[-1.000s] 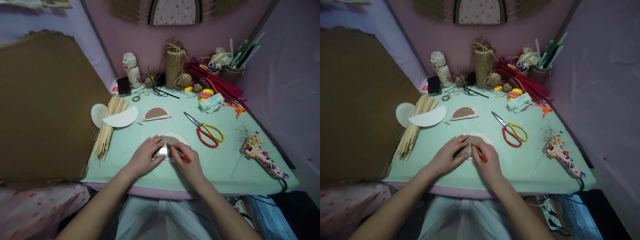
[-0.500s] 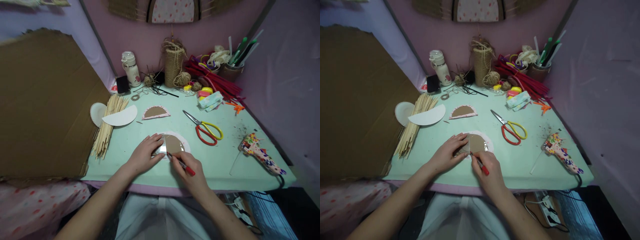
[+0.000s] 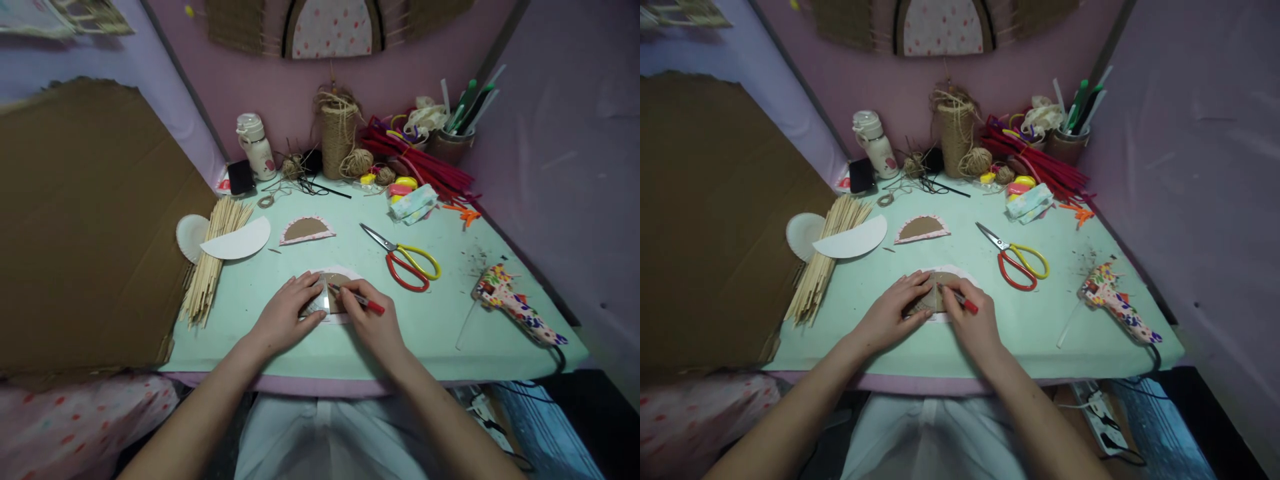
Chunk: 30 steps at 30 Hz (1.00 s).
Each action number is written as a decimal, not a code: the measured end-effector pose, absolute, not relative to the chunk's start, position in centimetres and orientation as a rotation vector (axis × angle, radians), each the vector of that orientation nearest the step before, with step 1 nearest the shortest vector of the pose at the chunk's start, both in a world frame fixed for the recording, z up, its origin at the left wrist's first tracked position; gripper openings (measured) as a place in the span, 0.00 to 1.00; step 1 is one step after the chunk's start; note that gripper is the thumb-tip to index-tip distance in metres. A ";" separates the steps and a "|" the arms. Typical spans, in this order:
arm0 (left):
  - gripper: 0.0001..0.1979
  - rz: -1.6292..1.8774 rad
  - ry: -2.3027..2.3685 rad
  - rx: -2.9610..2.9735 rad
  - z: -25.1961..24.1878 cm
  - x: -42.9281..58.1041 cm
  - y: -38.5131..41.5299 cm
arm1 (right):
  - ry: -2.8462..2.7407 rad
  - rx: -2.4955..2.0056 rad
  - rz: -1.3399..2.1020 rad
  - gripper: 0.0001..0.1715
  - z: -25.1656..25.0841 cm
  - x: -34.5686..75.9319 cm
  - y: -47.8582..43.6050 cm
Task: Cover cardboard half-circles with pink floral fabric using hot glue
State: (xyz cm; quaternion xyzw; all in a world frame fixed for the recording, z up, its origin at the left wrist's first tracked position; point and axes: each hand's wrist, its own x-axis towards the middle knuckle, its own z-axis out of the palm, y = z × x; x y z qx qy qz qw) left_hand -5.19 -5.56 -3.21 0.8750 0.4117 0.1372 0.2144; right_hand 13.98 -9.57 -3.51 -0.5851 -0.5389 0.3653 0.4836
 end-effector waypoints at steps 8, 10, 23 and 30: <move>0.24 0.370 1.148 2.444 -3.4 -5.2 -5.6 | -1.340 -1.400 0.868 0.11 -4.1 13.7 -8.9; 0.24 0.371 1.153 2.442 -3.4 -5.2 -5.6 | -1.338 -1.422 0.852 0.11 -4.2 13.7 -8.9; 0.23 0.386 1.154 2.440 -3.4 -5.1 -5.6 | -1.433 -1.458 0.833 0.11 -3.8 13.9 -9.4; 0.23 0.387 1.151 2.434 -3.4 -5.2 -5.6 | -1.523 -1.456 0.767 0.11 -3.8 13.9 -11.2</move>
